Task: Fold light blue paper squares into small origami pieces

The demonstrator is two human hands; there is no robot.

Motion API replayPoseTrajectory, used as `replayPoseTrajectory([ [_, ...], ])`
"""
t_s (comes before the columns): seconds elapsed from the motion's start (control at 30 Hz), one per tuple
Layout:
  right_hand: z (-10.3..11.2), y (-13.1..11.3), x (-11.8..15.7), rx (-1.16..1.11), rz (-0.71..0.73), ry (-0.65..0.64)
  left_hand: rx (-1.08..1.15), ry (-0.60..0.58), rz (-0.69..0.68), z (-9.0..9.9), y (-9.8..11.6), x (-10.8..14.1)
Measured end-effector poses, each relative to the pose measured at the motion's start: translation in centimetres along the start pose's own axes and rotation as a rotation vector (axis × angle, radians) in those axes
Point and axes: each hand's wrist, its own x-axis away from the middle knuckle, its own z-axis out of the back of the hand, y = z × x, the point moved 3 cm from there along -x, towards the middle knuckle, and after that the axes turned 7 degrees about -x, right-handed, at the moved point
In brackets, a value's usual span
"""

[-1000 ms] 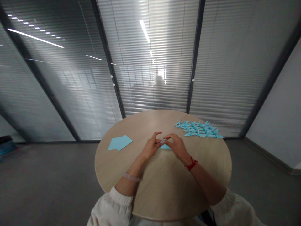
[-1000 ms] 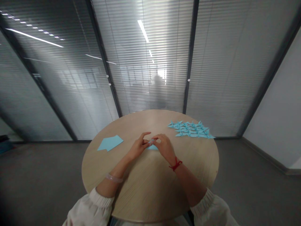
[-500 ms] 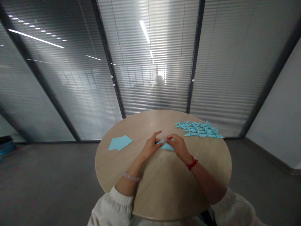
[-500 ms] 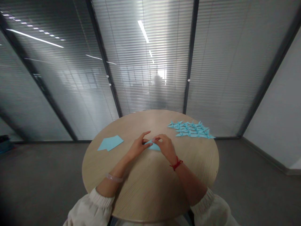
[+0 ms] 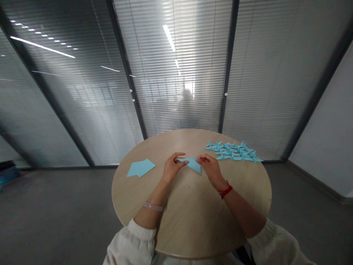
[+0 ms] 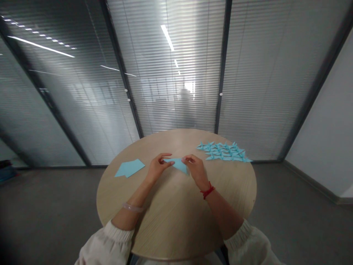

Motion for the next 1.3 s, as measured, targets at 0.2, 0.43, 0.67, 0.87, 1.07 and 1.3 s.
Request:
replayPoseTrajectory([
  [0.2,-0.1,-0.2,0.2,-0.030,-0.022,0.034,0.140,0.045,0.063,0.0,0.2,0.2],
  [0.43,0.0,-0.2,0.2,-0.093,-0.060,0.066,0.366,-0.002,0.140,-0.2,-0.3,0.1],
  [0.67,0.0,0.0,0.2,-0.119,-0.066,0.080,0.454,0.011,0.165,-0.3,-0.5,0.2],
  [0.87,0.0,0.0,0.2,-0.101,-0.049,0.067,0.481,0.032,0.164,-0.3,-0.2,0.5],
  [1.07,-0.3,-0.2,0.4,-0.100,-0.066,0.072,0.498,0.132,0.195,-0.4,-0.4,0.8],
  [1.3,0.0,0.7,0.3,-0.151,-0.107,0.089,0.499,0.049,0.171,-1.2,-0.6,0.8],
])
